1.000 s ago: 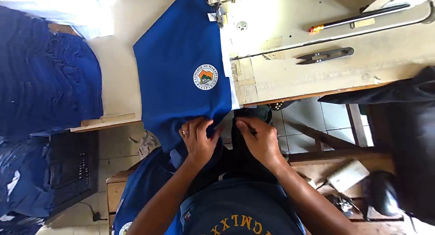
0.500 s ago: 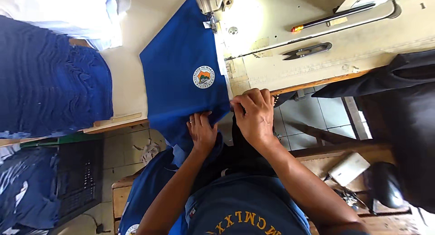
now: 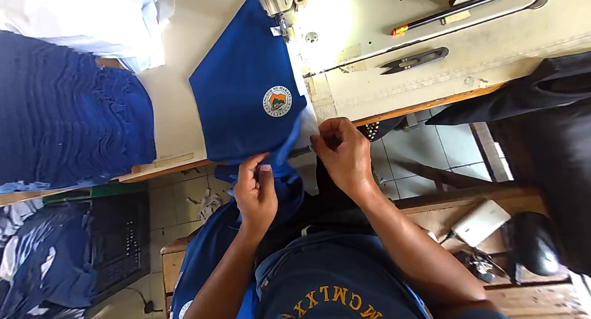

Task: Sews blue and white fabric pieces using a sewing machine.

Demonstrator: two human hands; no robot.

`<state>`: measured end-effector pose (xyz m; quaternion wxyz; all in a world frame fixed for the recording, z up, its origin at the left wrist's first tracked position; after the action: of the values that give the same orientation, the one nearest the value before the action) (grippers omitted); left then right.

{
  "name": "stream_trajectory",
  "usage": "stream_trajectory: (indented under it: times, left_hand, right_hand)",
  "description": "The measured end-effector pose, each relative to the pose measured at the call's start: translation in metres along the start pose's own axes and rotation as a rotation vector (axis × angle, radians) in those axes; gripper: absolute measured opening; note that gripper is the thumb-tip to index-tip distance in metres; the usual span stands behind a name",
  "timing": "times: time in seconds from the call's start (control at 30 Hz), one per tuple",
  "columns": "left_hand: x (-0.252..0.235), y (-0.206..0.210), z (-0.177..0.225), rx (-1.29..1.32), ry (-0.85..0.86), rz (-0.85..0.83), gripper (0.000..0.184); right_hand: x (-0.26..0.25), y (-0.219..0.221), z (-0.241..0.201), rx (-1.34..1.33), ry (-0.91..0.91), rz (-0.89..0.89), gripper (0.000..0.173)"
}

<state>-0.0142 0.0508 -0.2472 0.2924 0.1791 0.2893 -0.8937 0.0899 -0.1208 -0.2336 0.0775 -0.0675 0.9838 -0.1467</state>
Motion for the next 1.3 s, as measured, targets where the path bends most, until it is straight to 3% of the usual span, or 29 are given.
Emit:
stream_trajectory:
  times: [0.1,0.17,0.23,0.33,0.43,0.7,0.83,1.1,1.2,1.3]
  left_hand:
    - [-0.010,0.006,0.005,0.190,-0.148,-0.087,0.016]
    - [-0.014,0.012,0.009,0.097,-0.162,-0.177,0.030]
    - [-0.014,0.022,0.011,-0.098,-0.084,-0.200,0.038]
    - [-0.017,0.032,0.009,-0.323,0.168,-0.168,0.026]
    - [-0.025,0.034,0.008,-0.404,0.292,-0.137,0.023]
    - [-0.039,0.037,0.009,-0.315,0.391,-0.181,0.018]
    - [-0.040,0.038,0.008,-0.317,0.425,-0.177,0.018]
    - [-0.041,0.033,0.001,-0.186,0.430,-0.250,0.027]
    - [-0.049,0.029,0.001,-0.181,0.409,-0.240,0.019]
    - [-0.058,0.029,0.004,-0.157,0.321,-0.242,0.015]
  right_hand:
    - [0.006,0.005,0.005,-0.257,0.250,-0.021,0.025]
    - [0.008,0.008,0.008,-0.397,0.395,-0.051,0.027]
    - [0.006,0.009,0.010,-0.517,0.526,-0.085,0.022]
    - [0.004,0.008,0.013,-0.566,0.601,-0.143,0.015]
    - [0.004,0.008,0.020,-0.572,0.596,-0.163,0.016]
    - [0.010,0.004,0.015,-0.521,0.344,-0.089,0.014]
    - [0.009,0.004,0.011,-0.563,0.322,-0.106,0.012]
    - [0.007,-0.002,0.006,-0.559,0.312,-0.179,0.016]
    - [0.007,-0.004,0.010,-0.495,0.230,-0.229,0.022]
    - [0.012,-0.002,0.022,-0.260,0.105,-0.052,0.019]
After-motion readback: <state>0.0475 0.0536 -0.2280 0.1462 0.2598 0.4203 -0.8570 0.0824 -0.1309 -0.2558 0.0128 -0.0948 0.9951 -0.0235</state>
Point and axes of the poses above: each hand's wrist, its own x-axis away from the middle knuckle, its own y-axis out of the palm, z = x × y, the point moved 1 cm from there along -x, towards the middle knuckle, and after that the axes turned 6 degrees about z, right-handed, at the moved point
